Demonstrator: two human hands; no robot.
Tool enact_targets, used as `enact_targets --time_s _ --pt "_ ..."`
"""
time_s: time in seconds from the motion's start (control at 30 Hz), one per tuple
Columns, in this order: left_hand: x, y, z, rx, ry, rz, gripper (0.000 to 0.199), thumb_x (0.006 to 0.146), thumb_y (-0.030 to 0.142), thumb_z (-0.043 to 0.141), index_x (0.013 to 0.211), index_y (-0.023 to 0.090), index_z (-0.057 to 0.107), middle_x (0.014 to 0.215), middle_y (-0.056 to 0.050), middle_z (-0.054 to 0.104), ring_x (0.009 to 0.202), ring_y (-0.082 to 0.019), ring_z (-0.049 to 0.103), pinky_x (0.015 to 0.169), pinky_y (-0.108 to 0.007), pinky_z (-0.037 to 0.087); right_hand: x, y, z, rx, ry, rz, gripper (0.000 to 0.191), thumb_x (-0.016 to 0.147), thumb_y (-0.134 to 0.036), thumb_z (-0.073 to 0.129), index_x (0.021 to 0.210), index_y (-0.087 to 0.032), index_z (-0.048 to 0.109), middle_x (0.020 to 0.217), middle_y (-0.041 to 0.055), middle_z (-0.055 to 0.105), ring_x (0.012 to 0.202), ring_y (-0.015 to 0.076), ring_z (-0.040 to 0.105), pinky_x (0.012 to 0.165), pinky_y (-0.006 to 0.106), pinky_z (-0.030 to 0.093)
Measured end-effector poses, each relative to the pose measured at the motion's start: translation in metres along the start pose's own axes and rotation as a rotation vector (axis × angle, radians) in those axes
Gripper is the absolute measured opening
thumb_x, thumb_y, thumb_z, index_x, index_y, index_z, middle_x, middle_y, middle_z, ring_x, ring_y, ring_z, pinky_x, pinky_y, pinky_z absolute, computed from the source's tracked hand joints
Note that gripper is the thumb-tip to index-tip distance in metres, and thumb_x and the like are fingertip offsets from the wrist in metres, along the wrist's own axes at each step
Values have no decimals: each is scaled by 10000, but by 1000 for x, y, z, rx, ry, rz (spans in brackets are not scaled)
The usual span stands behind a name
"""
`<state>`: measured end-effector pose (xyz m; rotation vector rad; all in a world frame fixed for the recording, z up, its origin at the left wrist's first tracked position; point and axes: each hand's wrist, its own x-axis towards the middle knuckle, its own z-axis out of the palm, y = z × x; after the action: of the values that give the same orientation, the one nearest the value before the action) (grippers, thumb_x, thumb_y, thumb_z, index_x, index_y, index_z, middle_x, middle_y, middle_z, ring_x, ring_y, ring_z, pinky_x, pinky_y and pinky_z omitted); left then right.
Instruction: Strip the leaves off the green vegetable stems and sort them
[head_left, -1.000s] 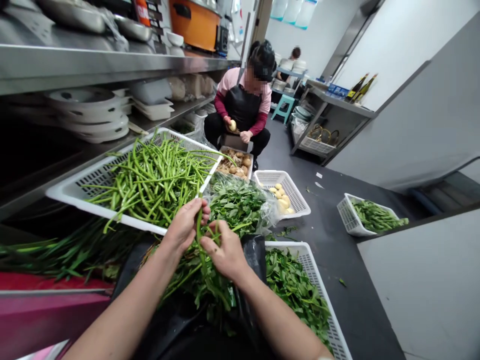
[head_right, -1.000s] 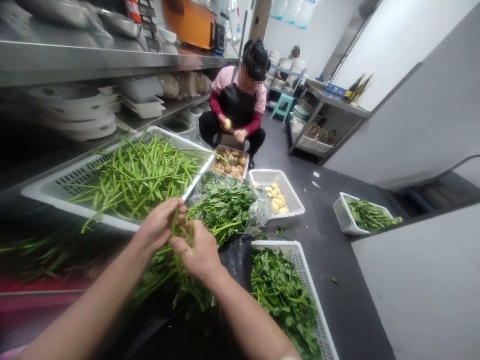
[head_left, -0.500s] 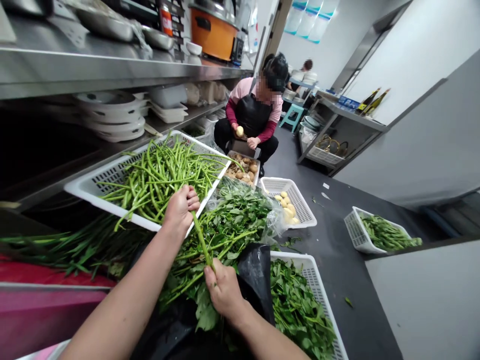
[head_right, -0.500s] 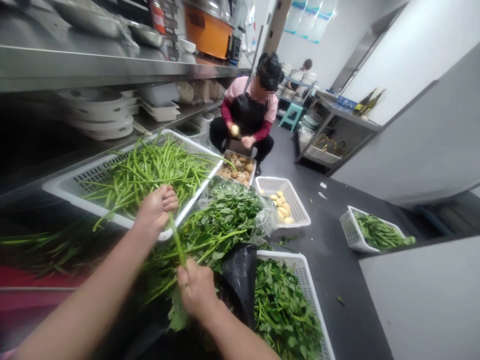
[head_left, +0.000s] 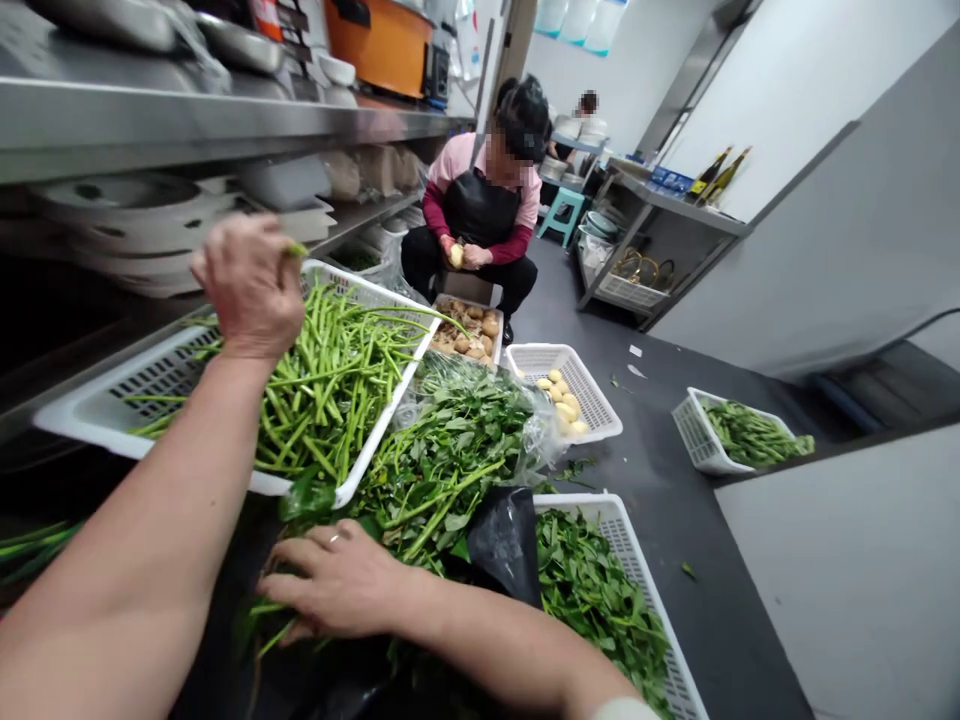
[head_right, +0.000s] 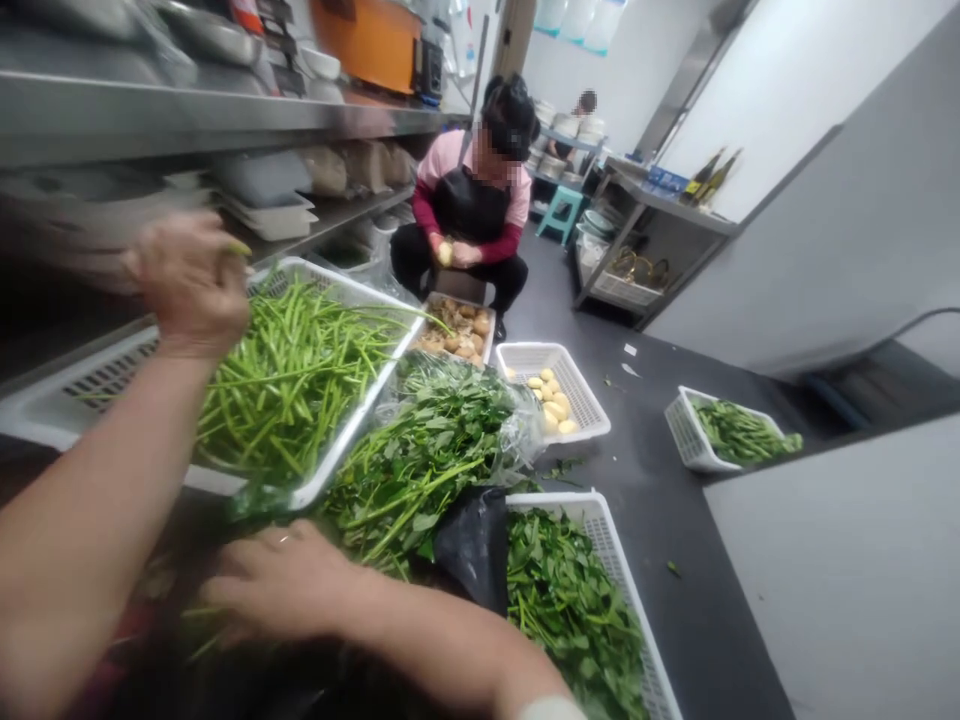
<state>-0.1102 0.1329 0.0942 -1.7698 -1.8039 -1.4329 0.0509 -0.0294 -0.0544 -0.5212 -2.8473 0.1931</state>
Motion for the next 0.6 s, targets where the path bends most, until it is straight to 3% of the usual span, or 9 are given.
enact_targets --time_s 0.07,0.1,0.13,0.2,0.27,0.33,0.4,0.5,0.6 --pt "-24 -19 19 3 -258 -179 359 785 515 512 781 181 643 1130 4 646 1247 -315 361 946 -487 245 4 -6 1 11 -95 -6 556 756 -564 600 1201 -245 500 1340 104 457 1156 310 470 871 471 439" --pt "-36 -26 25 8 -325 -252 311 746 467 562 756 166 640 1076 -16 665 1239 -350 359 930 -511 253 1 -9 0 57 -92 13 585 740 -599 594 1198 -246 507 1370 101 432 1191 329 442 901 508 417" --pt "-48 -31 29 22 -365 -300 266 730 407 576 776 153 641 1070 -42 662 1237 -376 351 927 -531 258 -4 -10 -1 133 -62 29 554 741 -621 574 1151 -249 542 1368 85 444 1201 315 442 929 497 406" --pt "-74 -27 34 42 -414 -320 242 738 316 545 874 141 644 1095 -87 644 1197 -373 410 925 -512 306 -22 -6 -5 327 56 108 386 799 -571 534 978 -239 615 1269 46 550 1144 222 510 952 374 414" --pt "-104 -4 41 11 -513 -294 255 771 300 502 929 170 653 1056 -81 665 1051 -298 548 865 -397 398 -46 4 -7 467 187 341 225 860 -389 514 807 -201 627 1059 46 659 983 146 596 873 257 449" --pt "-139 29 52 -40 -694 -238 237 789 345 494 873 227 682 911 -40 709 829 -227 631 706 -292 444 -73 15 -9 537 296 618 188 857 -219 473 738 -181 614 858 41 680 821 130 619 764 232 471" --pt "-174 63 66 36 -1094 -75 220 778 359 521 869 251 690 929 -54 713 844 -225 640 683 -275 444 -101 22 -10 584 374 804 187 820 -149 457 713 -175 608 759 28 660 735 131 605 689 229 464" --pt "-210 92 82 97 -1209 0 139 721 257 584 731 179 698 839 -124 715 816 -264 654 720 -323 456 -137 25 -18 647 482 917 188 804 -165 459 679 -178 600 728 24 642 710 134 589 674 229 443" --pt "-216 92 76 128 -1172 35 272 812 243 447 819 158 704 904 -152 713 880 -288 652 798 -389 456 -165 26 -31 685 653 1062 176 821 -239 453 739 -178 596 727 22 626 669 133 581 642 230 440"
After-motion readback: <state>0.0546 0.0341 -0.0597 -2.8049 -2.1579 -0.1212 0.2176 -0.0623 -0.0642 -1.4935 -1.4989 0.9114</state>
